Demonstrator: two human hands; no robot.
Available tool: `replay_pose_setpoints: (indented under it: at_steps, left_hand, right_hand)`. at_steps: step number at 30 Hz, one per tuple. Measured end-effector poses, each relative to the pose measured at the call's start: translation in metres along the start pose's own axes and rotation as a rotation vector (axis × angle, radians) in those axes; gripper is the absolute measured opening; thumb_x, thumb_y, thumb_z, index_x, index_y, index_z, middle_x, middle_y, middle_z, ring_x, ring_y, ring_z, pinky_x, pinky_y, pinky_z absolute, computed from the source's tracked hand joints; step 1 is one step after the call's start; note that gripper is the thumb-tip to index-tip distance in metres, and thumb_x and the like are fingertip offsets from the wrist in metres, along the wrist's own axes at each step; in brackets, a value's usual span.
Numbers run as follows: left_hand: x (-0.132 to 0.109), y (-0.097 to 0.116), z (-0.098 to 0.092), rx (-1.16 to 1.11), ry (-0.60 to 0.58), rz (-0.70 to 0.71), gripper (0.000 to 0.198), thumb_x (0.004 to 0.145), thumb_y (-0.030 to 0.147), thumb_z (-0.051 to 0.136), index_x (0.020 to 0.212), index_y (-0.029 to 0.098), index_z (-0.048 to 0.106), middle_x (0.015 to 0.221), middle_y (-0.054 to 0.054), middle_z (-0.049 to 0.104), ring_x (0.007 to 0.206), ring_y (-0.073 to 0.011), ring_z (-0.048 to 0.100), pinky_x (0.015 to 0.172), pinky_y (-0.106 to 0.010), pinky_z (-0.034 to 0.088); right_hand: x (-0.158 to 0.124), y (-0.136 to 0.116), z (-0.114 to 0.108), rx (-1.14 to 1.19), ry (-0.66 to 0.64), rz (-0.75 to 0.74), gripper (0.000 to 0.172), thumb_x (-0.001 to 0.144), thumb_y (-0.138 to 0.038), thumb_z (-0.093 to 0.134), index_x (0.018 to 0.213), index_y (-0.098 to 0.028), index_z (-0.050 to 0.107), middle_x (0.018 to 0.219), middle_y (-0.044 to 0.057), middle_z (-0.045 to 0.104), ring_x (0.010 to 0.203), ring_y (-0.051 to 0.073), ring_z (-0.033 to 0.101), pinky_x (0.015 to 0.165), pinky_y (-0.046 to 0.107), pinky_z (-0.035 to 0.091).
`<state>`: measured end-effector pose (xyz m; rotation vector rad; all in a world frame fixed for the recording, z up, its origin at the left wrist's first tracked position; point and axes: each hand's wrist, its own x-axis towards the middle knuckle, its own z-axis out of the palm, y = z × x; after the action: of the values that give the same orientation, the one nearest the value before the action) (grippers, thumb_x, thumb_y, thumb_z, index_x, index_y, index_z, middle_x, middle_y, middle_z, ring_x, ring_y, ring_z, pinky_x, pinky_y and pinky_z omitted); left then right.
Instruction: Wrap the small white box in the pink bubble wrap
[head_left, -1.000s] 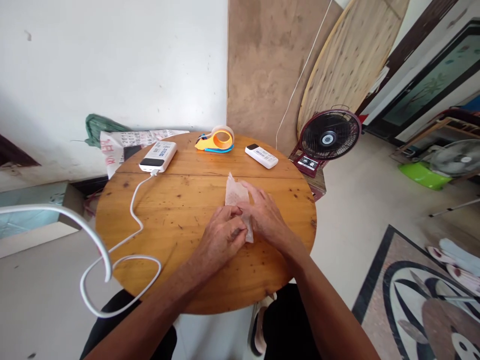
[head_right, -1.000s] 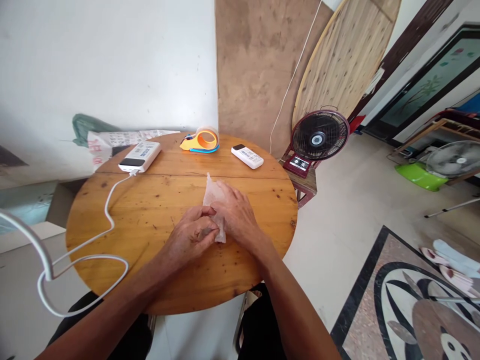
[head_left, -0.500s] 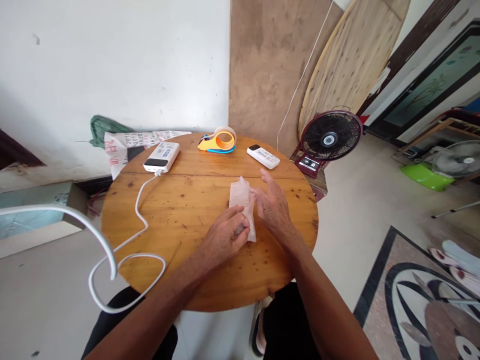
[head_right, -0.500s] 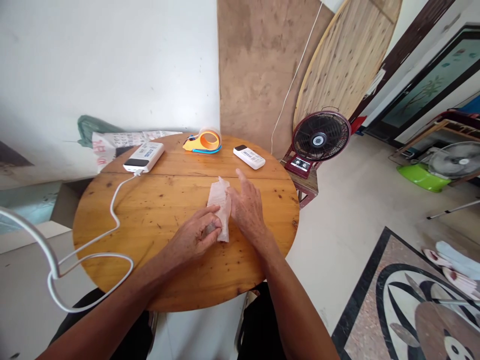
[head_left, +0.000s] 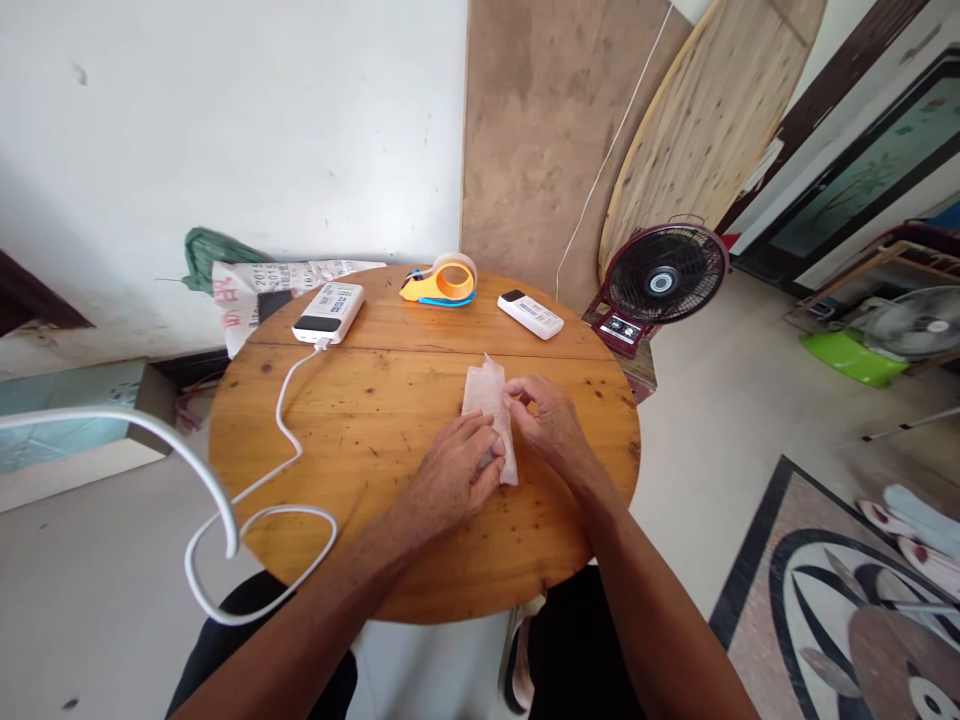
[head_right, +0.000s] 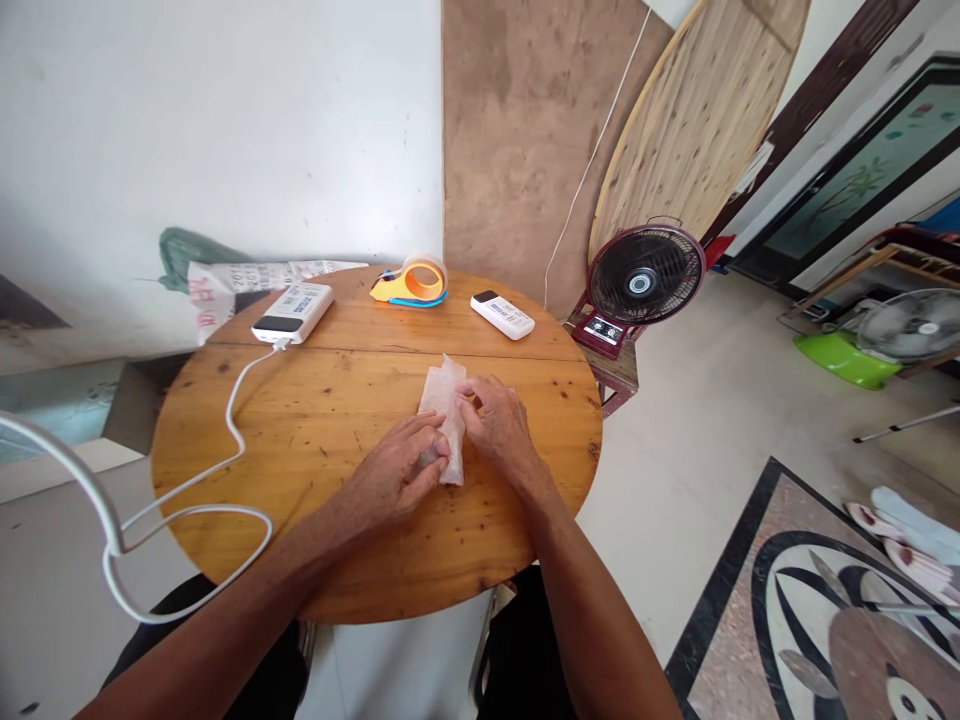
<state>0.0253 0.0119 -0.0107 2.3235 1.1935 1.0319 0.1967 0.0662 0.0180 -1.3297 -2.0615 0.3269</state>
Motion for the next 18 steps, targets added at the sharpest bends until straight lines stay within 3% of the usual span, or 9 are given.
replay_pose_setpoints:
  at_steps: [7, 11, 15, 18]
  left_hand:
    - [0.001, 0.002, -0.001, -0.004, 0.001, 0.001, 0.009, 0.085, 0.014, 0.05, 0.086, 0.018, 0.057, 0.117, -0.015, 0.063, 0.122, -0.0263, 0.054, 0.1, -0.044, 0.047]
    - [0.0, 0.006, -0.004, -0.002, 0.031, -0.021, 0.008, 0.086, 0.016, 0.05, 0.087, 0.019, 0.058, 0.128, -0.014, 0.055, 0.124, -0.0255, 0.051, 0.1, -0.044, 0.046]
    - [0.001, 0.009, -0.006, 0.049, 0.041, 0.032, 0.011, 0.088, 0.015, 0.048, 0.083, 0.018, 0.057, 0.142, -0.014, 0.045, 0.133, -0.0266, 0.042, 0.106, -0.046, 0.041]
    - [0.001, 0.006, -0.004, 0.065, 0.014, 0.061, 0.011, 0.088, 0.014, 0.047, 0.086, 0.018, 0.057, 0.139, -0.013, 0.05, 0.133, -0.0266, 0.043, 0.11, -0.047, 0.036]
  right_hand:
    - [-0.001, 0.005, 0.005, 0.051, -0.083, -0.007, 0.017, 0.085, -0.018, 0.055, 0.095, -0.021, 0.069, 0.095, 0.004, 0.067, 0.083, 0.016, 0.06, 0.081, 0.029, 0.045]
    - [-0.001, 0.009, 0.013, 0.015, -0.137, 0.004, 0.02, 0.088, -0.02, 0.056, 0.101, -0.02, 0.071, 0.096, 0.005, 0.066, 0.087, 0.017, 0.06, 0.08, 0.028, 0.043]
    - [0.0, 0.01, 0.017, -0.025, -0.162, 0.012, 0.018, 0.09, -0.022, 0.055, 0.099, -0.021, 0.071, 0.093, 0.004, 0.065, 0.085, 0.016, 0.058, 0.076, 0.027, 0.042]
    - [0.0, 0.013, 0.019, -0.024, -0.157, 0.015, 0.018, 0.089, -0.022, 0.056, 0.098, -0.022, 0.072, 0.093, 0.004, 0.065, 0.085, 0.016, 0.059, 0.075, 0.027, 0.042]
